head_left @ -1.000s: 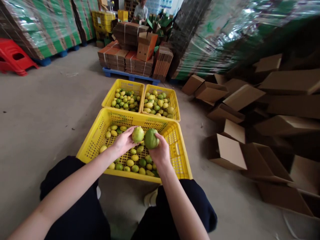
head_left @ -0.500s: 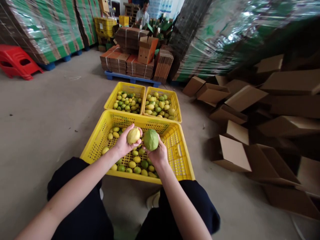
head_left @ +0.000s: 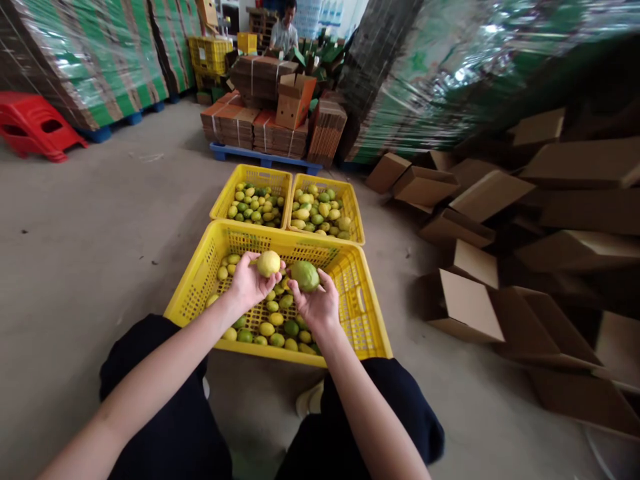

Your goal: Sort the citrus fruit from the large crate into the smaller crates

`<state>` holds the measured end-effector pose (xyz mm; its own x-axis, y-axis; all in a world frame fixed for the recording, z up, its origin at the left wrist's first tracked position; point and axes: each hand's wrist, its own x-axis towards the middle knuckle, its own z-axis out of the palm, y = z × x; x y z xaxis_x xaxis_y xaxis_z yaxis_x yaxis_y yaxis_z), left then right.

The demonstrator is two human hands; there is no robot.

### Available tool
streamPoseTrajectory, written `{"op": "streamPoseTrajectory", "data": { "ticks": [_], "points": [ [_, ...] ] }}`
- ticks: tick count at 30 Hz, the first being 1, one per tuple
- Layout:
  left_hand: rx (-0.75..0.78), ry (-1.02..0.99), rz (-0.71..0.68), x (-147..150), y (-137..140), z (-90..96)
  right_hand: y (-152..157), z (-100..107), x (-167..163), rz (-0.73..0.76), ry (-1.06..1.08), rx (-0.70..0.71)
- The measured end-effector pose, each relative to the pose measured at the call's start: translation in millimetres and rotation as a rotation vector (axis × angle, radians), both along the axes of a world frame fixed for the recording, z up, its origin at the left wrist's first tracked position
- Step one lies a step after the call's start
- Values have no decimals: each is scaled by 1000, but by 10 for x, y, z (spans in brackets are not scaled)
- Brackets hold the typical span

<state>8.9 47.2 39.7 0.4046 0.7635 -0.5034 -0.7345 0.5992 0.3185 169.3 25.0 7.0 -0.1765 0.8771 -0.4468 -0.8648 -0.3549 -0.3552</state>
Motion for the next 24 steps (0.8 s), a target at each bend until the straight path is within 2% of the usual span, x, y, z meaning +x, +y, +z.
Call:
{"op": "streamPoseTrajectory", "data": {
  "ticks": [3,7,14,24],
  "points": [
    [29,31,-29,57,1,-44,32,-42,6,30,-23,-5],
    [72,92,12,119,15,-69,41,-37,-4,39,-62,25],
    [59,92,31,98,25,-41,35,-7,-5,59,-75,28],
    [46,140,-77,122,50,-122,26,37,-19,80,-172,79]
  ]
}}
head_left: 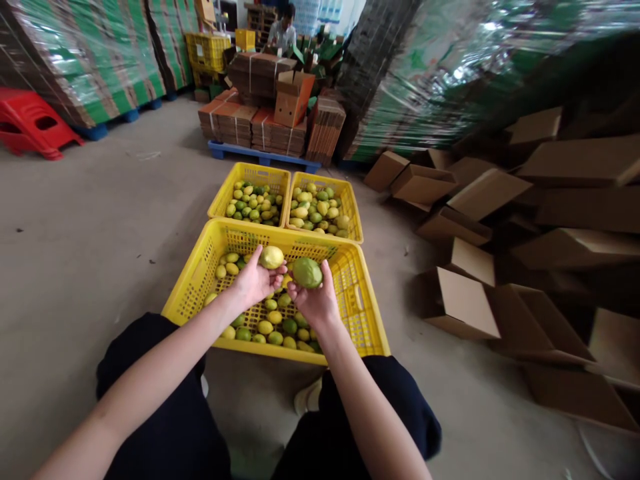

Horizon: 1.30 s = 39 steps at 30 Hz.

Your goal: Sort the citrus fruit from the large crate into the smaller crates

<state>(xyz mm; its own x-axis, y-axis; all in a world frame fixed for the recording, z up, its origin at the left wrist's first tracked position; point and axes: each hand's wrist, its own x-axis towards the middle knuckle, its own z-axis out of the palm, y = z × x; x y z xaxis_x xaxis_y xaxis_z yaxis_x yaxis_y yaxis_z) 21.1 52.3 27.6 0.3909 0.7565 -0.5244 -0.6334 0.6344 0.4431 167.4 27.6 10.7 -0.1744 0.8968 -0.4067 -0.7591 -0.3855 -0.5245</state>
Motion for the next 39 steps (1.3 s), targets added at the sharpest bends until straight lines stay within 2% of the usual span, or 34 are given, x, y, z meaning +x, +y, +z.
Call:
{"op": "streamPoseTrajectory", "data": {
  "ticks": [3,6,8,11,15,19,22,26,29,31,35,39],
  "points": [
    [169,143,27,-17,-12,-9,-8,-8,0,-86,-123,86],
    [539,358,85,-49,-44,7,-43,-6,4,-238,-379,294],
    [761,495,63,-72,-65,22,-72,10,13,-310,-588,474],
    [884,574,89,-95,-84,40,-108,50,34,-368,-771,630],
    [756,415,135,-118,-83,68,-129,104,76,-364,-685,584],
    [503,189,132,-128,-54,104,-103,141,109,-279,-565,508],
    [367,98,116,-87,-58,90,-85,115,96,-181,-410,394],
    [391,166,127,23,-122,-25,-134,21,10,-80,-416,316],
    [401,235,150,76,-146,-117,-183,-19,-72,-94,-434,268],
    [386,209,131,81,-134,-143,-191,-12,-105,-118,-376,231],
    [250,76,93,40,-79,-95,-142,37,-92,-89,-199,200],
    [90,17,71,-17,-50,3,-65,49,-11,-100,-75,95]
  ]
}}
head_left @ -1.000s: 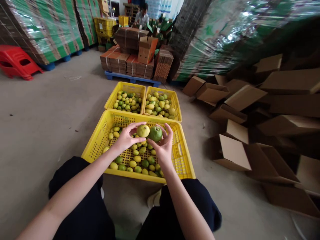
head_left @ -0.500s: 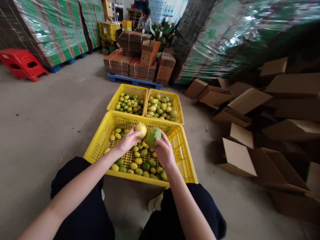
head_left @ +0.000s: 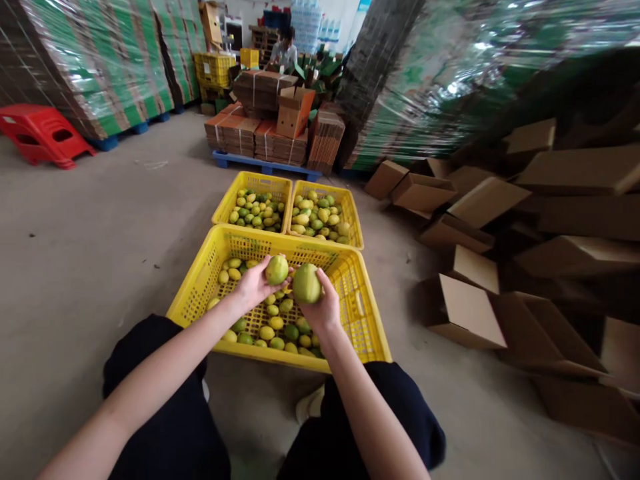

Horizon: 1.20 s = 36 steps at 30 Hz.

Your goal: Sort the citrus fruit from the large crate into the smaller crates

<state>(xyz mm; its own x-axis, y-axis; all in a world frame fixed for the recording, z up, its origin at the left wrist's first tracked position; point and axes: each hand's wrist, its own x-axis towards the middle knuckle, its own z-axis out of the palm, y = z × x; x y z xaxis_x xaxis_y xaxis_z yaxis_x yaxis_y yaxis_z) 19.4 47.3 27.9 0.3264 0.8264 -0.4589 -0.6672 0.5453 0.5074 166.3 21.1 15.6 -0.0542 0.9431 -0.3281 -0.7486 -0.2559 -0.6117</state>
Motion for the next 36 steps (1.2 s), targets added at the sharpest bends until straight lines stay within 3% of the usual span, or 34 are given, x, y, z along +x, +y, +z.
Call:
{"op": "streamPoseTrajectory", "data": {
  "ticks": [4,7,12,15,18,21,25,29,31,34,36],
  "points": [
    [25,-57,-43,-39,-9,42,46,-8,70,30,-9,-33],
    [178,-16,-87,-72,-50,57,24,23,93,7,-73,6],
    [678,322,-148,-139,-174,179,-128,132,111,-200,-501,343],
    [779,390,-80,-142,-197,233,-198,166,115,-196,-669,547],
    [747,400,-28,-136,-159,221,-210,172,114,-210,-723,610],
    [710,430,-16,-147,-104,178,-199,182,115,-219,-679,566],
    [469,334,-44,-125,-53,88,-184,169,96,-159,-520,330],
    [53,186,-151,-34,-30,-42,-140,94,41,141,-219,18],
    [-98,129,-173,-11,-11,-73,-114,67,23,208,-123,-78],
    [-177,6,-151,-29,35,-41,-85,56,34,133,-28,-165],
    [-126,-38,-109,-46,42,0,-62,50,79,36,51,-212]
  ]
}}
